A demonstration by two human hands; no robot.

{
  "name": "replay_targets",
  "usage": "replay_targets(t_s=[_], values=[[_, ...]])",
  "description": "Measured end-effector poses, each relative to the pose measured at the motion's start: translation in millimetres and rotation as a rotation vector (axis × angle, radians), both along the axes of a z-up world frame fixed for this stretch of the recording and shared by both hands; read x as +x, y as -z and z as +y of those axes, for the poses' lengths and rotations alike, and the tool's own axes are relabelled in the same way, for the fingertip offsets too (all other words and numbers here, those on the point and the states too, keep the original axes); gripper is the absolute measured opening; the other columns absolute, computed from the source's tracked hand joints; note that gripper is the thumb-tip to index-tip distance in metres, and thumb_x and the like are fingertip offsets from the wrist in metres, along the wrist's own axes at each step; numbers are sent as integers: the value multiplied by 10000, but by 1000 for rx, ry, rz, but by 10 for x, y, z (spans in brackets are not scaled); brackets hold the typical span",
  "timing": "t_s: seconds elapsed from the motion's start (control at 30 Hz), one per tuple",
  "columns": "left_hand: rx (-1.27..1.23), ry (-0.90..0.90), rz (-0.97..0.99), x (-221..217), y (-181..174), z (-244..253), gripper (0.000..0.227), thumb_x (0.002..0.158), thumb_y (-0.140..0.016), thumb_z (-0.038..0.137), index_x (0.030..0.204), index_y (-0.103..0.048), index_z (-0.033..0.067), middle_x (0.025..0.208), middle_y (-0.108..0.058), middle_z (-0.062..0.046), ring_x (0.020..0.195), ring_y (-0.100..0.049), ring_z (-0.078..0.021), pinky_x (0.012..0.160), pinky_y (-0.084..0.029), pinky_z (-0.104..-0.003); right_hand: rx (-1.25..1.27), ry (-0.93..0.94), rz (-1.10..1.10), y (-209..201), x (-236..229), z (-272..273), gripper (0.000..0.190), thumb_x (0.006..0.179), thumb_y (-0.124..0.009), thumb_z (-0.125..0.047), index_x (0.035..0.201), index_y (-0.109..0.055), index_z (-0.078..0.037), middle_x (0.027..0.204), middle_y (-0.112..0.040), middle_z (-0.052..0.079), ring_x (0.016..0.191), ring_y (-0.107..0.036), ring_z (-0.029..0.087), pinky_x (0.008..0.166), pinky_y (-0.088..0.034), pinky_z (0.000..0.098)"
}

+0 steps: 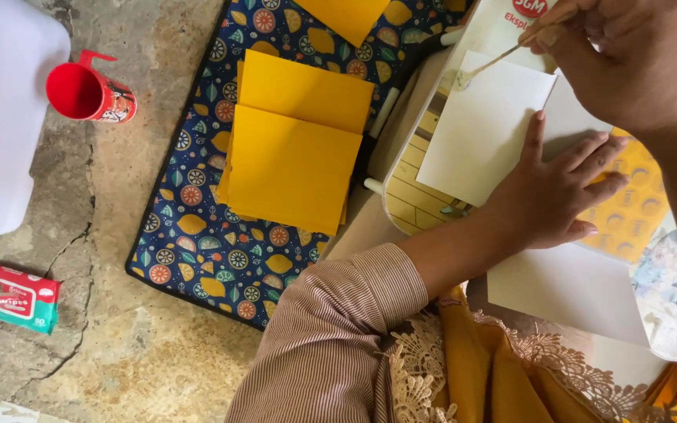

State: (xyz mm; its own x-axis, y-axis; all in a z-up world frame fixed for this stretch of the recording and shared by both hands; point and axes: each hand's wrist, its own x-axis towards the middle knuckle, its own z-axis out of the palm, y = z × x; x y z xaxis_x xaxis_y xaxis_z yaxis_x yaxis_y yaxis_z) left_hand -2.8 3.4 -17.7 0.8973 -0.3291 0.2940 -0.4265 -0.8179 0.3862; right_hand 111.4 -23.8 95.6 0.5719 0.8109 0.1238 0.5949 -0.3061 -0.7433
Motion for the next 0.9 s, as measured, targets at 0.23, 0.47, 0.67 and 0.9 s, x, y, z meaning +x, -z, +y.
replay_targets(t_s=[0.23,0.47,0.67,0.9], values=[[31,38,32,4,-42,34,739,885,-794,730,1453,-530,338,1601,-262,-94,1508,-210,-244,1182,-165,-856,-79,4,-144,-83,-258,26,95,1181,-674,311,1226,-601,272,1138,-715,322,874,-638,257,691,-461,287],[111,57,34,17,4,15,790,937,-700,780,1491,-414,295,1563,-340,-76,1461,-266,-322,1141,-152,-833,-110,30,-88,-58,-440,14,111,1138,-665,242,1172,-561,221,1081,-725,283,701,-615,191,554,-448,251],[-176,-1,13,-16,156,-57,713,801,-762,614,1351,-576,200,1488,-503,-177,1430,-401,-411,1186,-259,-644,-128,-2,-25,-72,-620,76,97,1062,-672,186,1113,-596,156,1035,-736,216,580,-565,133,494,-427,227],[-585,-41,124,-7,398,-227,802,764,-745,450,1309,-527,-96,1447,-493,-333,1303,-517,-450,1144,-371,-493,-143,22,44,-51,-799,91,147,999,-699,140,1103,-612,82,1036,-755,157,819,-718,170,698,-547,238]])
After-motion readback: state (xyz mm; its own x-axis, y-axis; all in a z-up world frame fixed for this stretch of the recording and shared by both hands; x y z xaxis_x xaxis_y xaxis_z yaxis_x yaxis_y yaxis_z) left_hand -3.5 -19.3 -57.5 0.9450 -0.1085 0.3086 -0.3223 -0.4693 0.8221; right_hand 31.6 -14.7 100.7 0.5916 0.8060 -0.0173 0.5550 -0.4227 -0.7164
